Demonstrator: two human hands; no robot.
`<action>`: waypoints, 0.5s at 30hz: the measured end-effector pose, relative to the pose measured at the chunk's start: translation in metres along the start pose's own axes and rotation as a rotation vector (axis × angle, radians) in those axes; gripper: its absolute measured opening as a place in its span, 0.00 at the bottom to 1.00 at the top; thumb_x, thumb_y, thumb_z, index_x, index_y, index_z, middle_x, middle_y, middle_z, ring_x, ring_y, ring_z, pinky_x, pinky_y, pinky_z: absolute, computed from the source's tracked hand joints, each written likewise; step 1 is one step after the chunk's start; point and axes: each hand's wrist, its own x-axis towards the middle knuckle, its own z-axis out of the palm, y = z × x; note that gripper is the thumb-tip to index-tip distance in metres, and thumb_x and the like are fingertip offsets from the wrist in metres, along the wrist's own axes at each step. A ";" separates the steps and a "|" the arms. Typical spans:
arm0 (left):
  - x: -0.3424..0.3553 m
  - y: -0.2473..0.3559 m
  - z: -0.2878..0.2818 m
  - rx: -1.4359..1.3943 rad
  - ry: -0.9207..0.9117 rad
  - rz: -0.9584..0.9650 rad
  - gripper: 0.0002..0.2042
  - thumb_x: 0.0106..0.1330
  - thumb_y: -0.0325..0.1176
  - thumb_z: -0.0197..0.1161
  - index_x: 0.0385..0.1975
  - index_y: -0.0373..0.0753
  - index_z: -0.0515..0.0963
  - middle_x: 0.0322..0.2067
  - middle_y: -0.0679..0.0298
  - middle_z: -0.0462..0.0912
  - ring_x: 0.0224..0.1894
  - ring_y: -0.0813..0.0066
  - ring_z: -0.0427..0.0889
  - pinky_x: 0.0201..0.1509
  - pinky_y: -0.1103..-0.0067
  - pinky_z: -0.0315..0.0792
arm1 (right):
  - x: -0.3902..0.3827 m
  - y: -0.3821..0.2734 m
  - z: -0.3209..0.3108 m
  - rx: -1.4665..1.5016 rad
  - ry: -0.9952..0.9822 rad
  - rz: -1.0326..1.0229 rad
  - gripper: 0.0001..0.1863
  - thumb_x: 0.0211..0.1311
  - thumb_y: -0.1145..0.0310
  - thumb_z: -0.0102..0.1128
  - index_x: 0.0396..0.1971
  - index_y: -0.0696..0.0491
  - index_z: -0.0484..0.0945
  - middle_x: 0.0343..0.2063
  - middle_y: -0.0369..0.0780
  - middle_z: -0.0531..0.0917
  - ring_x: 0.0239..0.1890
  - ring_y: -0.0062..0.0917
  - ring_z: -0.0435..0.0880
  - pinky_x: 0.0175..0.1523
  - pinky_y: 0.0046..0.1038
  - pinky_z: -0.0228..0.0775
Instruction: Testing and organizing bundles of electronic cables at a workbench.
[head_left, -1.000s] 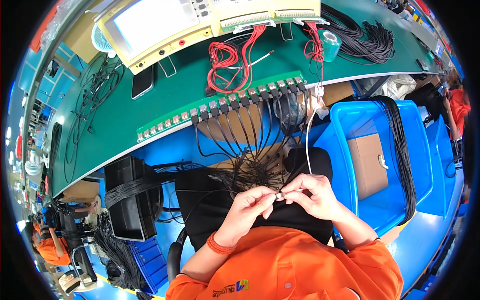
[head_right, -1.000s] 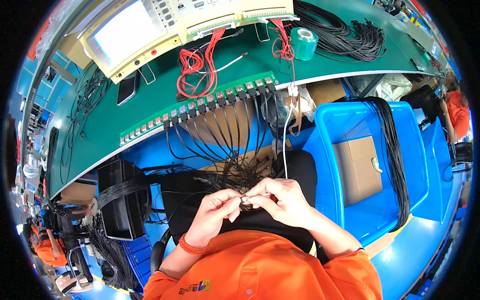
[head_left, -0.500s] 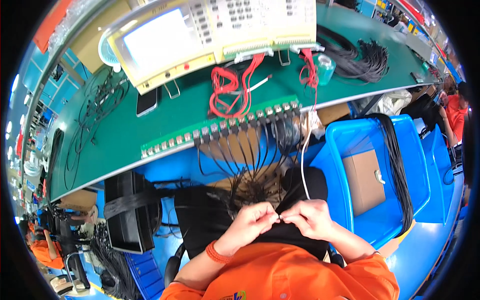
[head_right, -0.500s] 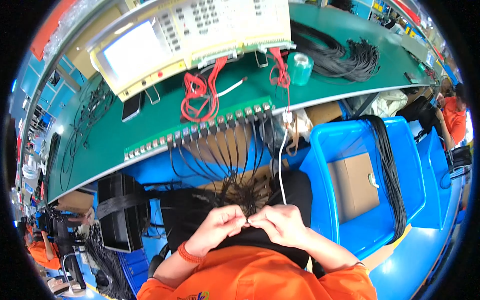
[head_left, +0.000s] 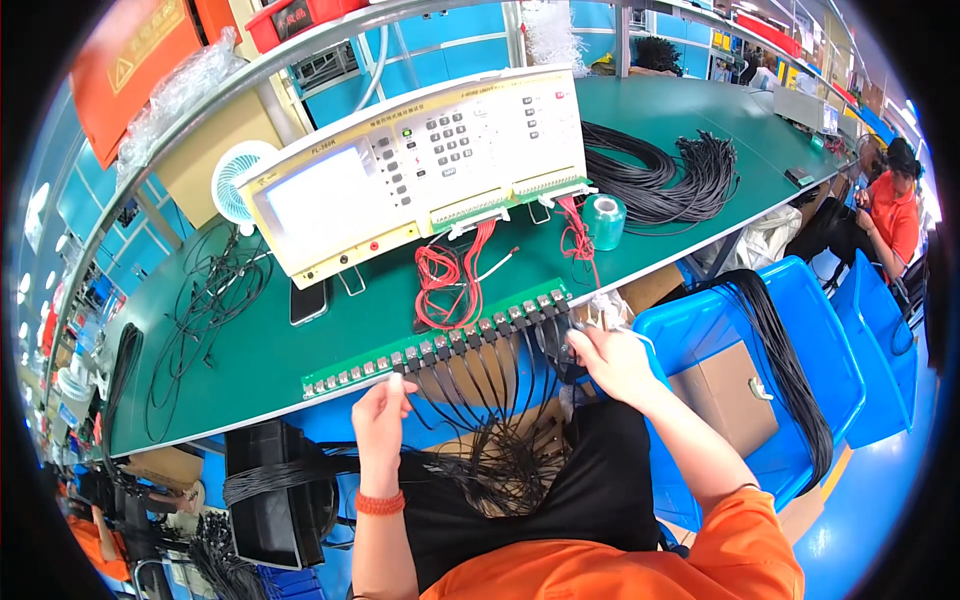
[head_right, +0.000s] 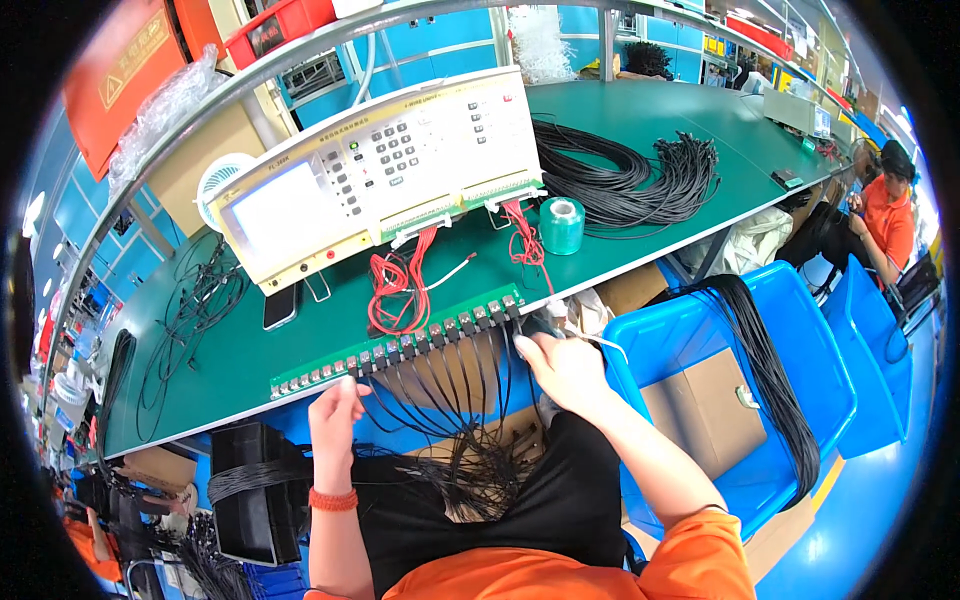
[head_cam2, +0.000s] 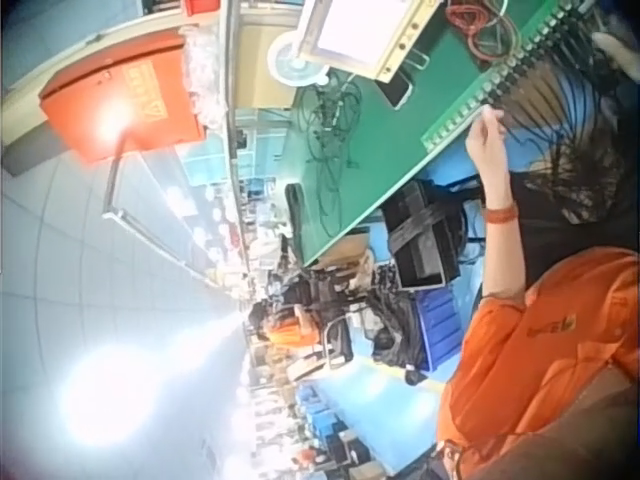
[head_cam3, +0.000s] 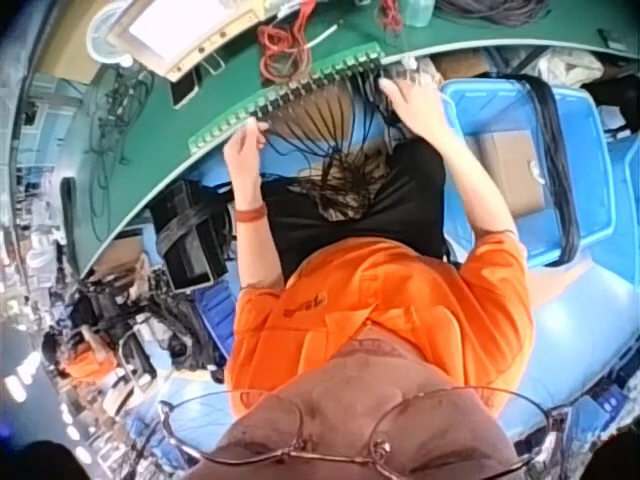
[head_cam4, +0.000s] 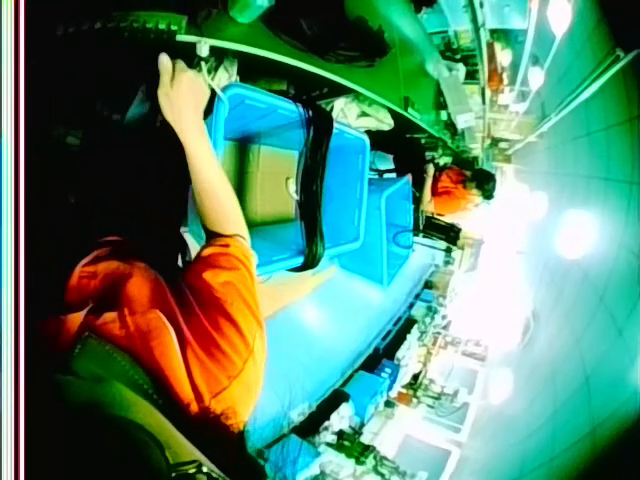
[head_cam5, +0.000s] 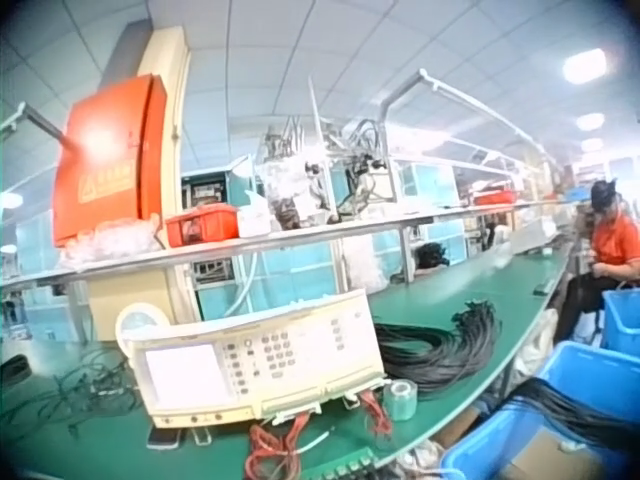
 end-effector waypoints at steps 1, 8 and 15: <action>0.004 -0.001 0.003 -0.035 0.000 -0.076 0.14 0.66 0.37 0.52 0.25 0.32 0.77 0.16 0.72 0.69 0.20 0.88 0.64 0.25 0.87 0.59 | 0.010 -0.006 0.006 0.169 -0.092 0.103 0.22 0.63 0.52 0.42 0.23 0.54 0.77 0.17 0.43 0.79 0.24 0.33 0.81 0.31 0.31 0.70; -0.006 0.002 0.007 -0.194 0.006 -0.130 0.14 0.64 0.35 0.54 0.17 0.35 0.72 0.14 0.73 0.66 0.20 0.87 0.60 0.25 0.86 0.56 | 0.016 -0.020 0.004 0.466 -0.036 0.132 0.23 0.64 0.57 0.40 0.24 0.58 0.79 0.20 0.40 0.82 0.26 0.24 0.82 0.36 0.23 0.72; -0.025 -0.008 0.026 -0.364 0.238 -0.101 0.13 0.68 0.39 0.48 0.26 0.37 0.69 0.17 0.75 0.63 0.18 0.89 0.59 0.19 0.88 0.53 | 0.003 -0.024 0.008 0.486 -0.010 0.219 0.21 0.67 0.60 0.42 0.32 0.63 0.78 0.23 0.40 0.82 0.27 0.19 0.80 0.35 0.22 0.71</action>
